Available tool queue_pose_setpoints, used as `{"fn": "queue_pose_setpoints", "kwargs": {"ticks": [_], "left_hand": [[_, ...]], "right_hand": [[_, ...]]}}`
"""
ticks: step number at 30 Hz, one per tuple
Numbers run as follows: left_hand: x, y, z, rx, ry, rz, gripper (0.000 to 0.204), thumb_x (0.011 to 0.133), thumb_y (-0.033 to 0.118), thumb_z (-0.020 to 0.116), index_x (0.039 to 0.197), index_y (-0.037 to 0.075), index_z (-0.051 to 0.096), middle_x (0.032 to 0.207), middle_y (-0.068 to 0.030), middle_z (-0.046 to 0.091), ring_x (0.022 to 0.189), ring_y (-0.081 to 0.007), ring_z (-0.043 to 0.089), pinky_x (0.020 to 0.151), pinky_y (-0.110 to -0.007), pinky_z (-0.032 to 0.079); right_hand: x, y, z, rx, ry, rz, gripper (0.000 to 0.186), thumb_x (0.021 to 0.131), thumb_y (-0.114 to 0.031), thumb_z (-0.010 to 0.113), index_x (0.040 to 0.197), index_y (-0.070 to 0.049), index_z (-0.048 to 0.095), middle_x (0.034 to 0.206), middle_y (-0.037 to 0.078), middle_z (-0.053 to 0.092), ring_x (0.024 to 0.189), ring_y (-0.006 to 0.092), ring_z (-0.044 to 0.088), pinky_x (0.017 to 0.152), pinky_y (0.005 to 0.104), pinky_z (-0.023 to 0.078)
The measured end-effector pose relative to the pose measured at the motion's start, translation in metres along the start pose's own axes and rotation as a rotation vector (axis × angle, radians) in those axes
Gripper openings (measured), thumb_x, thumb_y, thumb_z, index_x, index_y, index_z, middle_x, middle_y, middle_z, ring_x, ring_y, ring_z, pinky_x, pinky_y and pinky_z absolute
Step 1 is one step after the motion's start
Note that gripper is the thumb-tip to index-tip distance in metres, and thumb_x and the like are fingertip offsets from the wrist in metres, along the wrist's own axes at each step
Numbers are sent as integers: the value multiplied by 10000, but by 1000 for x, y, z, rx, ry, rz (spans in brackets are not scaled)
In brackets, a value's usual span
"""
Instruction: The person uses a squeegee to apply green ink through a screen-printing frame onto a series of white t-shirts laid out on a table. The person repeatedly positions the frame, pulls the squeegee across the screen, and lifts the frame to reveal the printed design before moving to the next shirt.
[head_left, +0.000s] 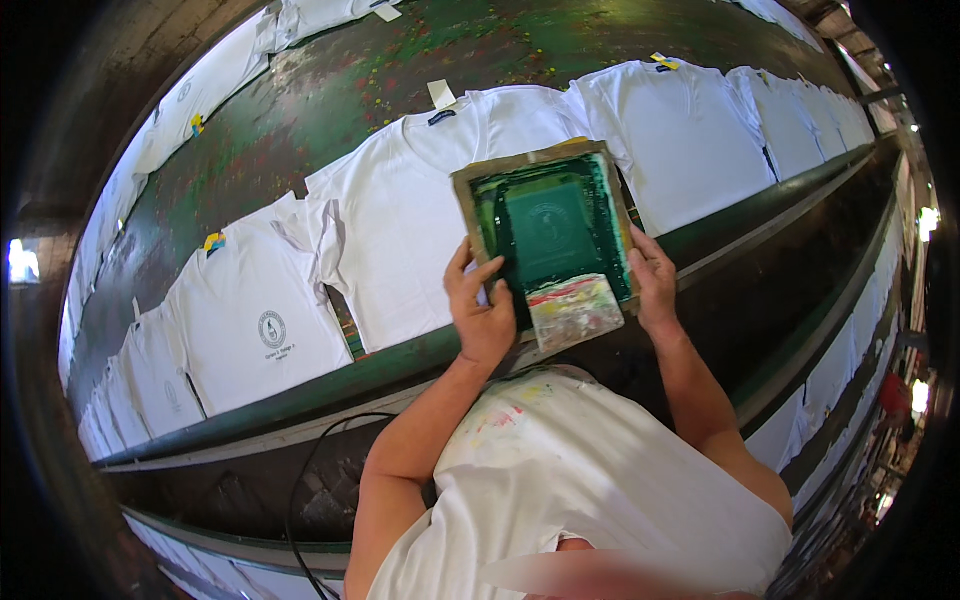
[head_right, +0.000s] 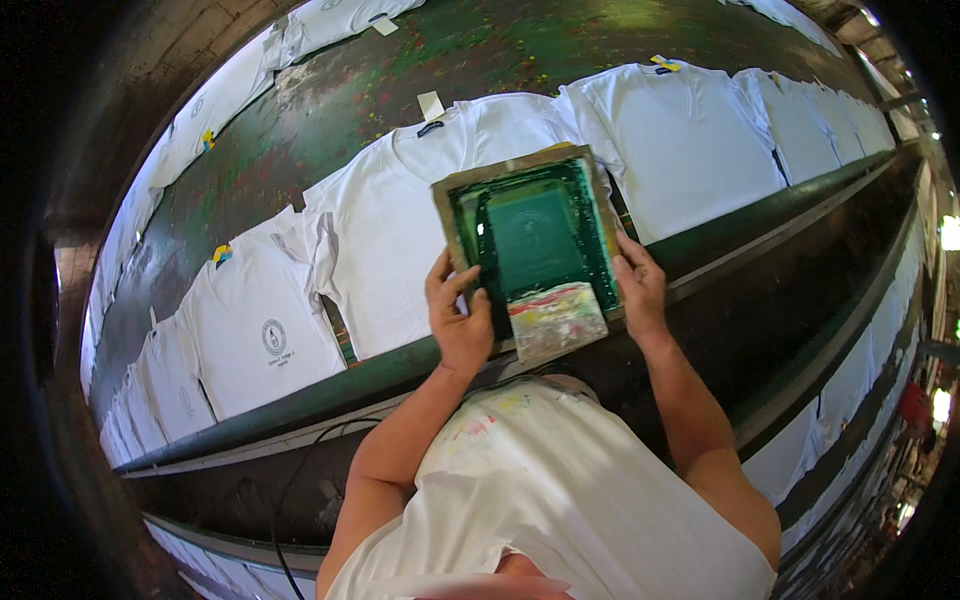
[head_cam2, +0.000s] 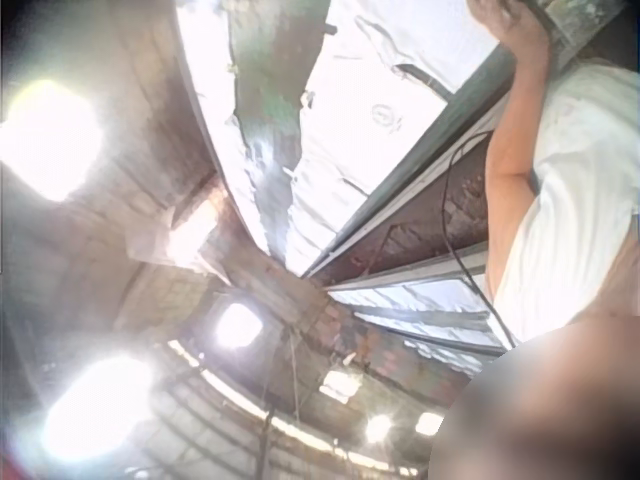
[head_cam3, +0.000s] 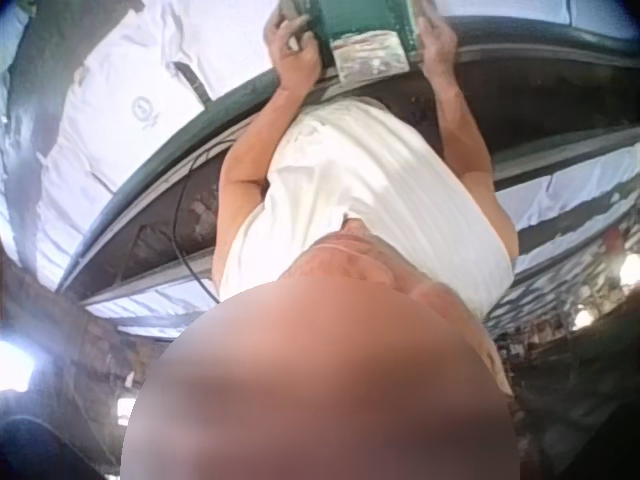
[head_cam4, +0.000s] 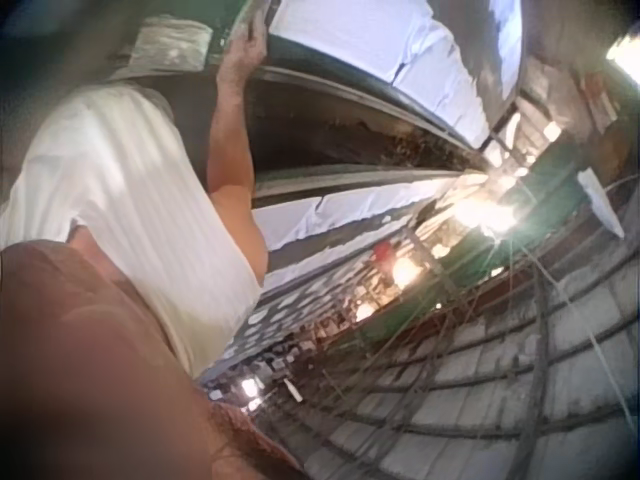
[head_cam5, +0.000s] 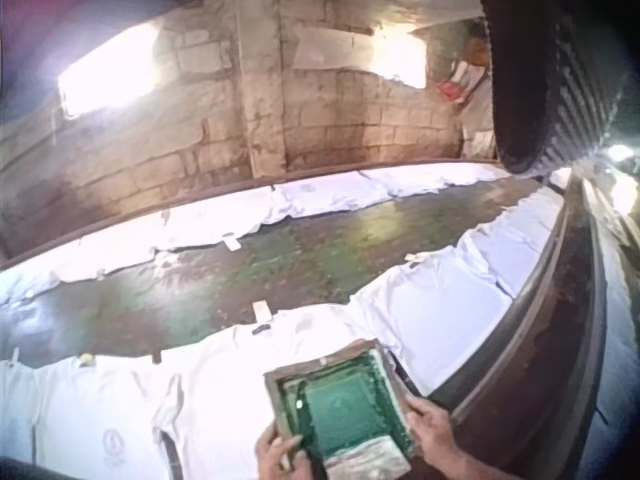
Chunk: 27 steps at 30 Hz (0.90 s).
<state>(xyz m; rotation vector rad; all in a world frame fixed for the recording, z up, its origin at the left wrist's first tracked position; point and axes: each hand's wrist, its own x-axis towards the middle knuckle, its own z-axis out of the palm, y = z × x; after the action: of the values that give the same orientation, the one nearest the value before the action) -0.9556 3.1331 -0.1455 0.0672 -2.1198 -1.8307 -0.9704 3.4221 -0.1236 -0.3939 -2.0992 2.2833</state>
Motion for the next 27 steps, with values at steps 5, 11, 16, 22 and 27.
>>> {"fn": "queue_pose_setpoints", "kwargs": {"ticks": [5,11,16,22,27], "left_hand": [[5,-1,29,70,22,-20,385,857,-145,692,1181,33,798,1649,-272,550,1504,-419,533,1250,-482,441],[15,-9,26,77,87,-62,330,868,-126,699,1137,29,812,1635,-275,568,1496,-403,555,1243,-468,450],[15,-14,28,75,106,-74,301,888,-113,707,1133,26,811,1643,-273,565,1496,-394,559,1235,-463,461],[12,-22,33,45,146,-107,293,893,-111,712,1136,28,798,1646,-263,571,1488,-390,574,1224,-458,476],[13,-29,30,21,129,-77,305,884,-117,718,1148,17,790,1657,-273,566,1484,-384,586,1219,-457,487]], "right_hand": [[20,5,-27,-66,2,-4,525,1141,-135,667,1597,103,564,1506,152,669,1297,180,658,1138,340,512],[43,20,-16,-88,-118,-123,539,1120,-93,690,1598,116,551,1531,155,636,1376,213,619,1194,363,475],[52,21,-18,-184,-174,-109,585,1097,-90,721,1616,105,531,1578,178,605,1421,226,601,1214,362,463],[55,21,-16,-156,-210,-88,633,1078,-117,753,1626,97,519,1599,182,585,1419,238,596,1217,369,458],[60,27,-17,-324,-193,-181,651,1050,-177,790,1599,81,553,1550,211,628,1416,289,610,1213,402,458]]}}
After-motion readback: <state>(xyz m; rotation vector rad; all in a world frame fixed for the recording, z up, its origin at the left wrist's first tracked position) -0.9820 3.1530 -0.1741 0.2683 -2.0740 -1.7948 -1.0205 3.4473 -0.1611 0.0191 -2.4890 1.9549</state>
